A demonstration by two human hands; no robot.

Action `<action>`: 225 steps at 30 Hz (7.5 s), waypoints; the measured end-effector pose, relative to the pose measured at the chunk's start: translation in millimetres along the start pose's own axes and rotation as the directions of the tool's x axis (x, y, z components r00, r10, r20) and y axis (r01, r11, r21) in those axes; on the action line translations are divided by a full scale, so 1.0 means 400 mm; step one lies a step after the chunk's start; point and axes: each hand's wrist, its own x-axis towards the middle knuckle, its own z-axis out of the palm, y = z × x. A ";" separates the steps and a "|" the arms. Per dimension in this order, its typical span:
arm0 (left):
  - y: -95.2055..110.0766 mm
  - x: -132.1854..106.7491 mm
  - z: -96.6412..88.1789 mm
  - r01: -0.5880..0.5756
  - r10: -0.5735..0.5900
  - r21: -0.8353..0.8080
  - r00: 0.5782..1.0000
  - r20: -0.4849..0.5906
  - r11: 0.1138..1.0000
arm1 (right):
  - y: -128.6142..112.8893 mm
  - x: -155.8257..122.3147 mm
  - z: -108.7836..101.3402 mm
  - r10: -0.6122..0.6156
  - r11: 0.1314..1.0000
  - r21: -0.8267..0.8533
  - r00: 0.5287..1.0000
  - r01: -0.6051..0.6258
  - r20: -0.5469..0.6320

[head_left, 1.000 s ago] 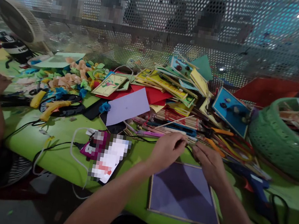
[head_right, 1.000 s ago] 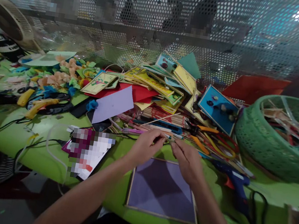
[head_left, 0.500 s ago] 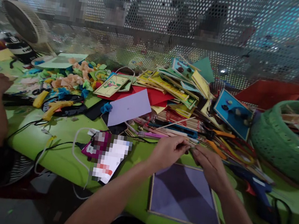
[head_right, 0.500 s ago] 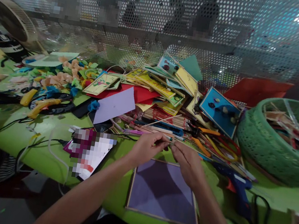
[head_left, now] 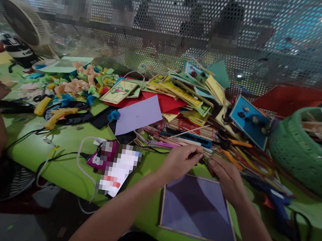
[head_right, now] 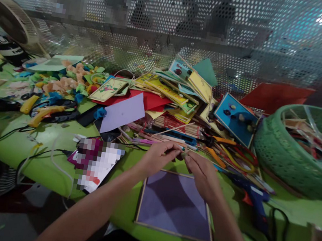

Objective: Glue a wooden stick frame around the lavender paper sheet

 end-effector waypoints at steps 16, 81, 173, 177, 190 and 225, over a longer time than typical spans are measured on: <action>0.024 -0.011 -0.013 -0.284 0.258 0.676 0.956 0.142 0.680 | 0.009 0.001 0.014 -0.057 0.956 -0.289 0.998 0.050 -0.015; -0.036 0.019 0.027 0.107 -0.182 -0.551 0.980 -0.083 0.828 | 0.013 0.000 0.020 0.009 1.000 -0.024 0.988 -0.012 -0.153; -0.001 0.014 -0.041 0.002 -0.003 0.303 1.000 0.004 0.953 | 0.074 0.048 0.055 0.098 0.985 0.156 0.984 -0.074 -0.152; -0.015 0.017 -0.019 0.011 -0.011 -0.079 1.000 -0.001 0.997 | 0.039 0.038 0.044 0.166 0.942 0.320 0.969 -0.101 -0.183; -0.015 0.018 -0.001 0.107 -0.149 -0.429 0.987 -0.066 0.897 | 0.021 0.014 0.035 0.076 0.983 0.181 0.972 -0.035 -0.224; -0.010 0.010 -0.110 0.165 -0.249 0.788 0.968 -0.016 0.593 | 0.078 0.095 0.143 -0.163 0.892 -0.425 0.987 0.152 0.010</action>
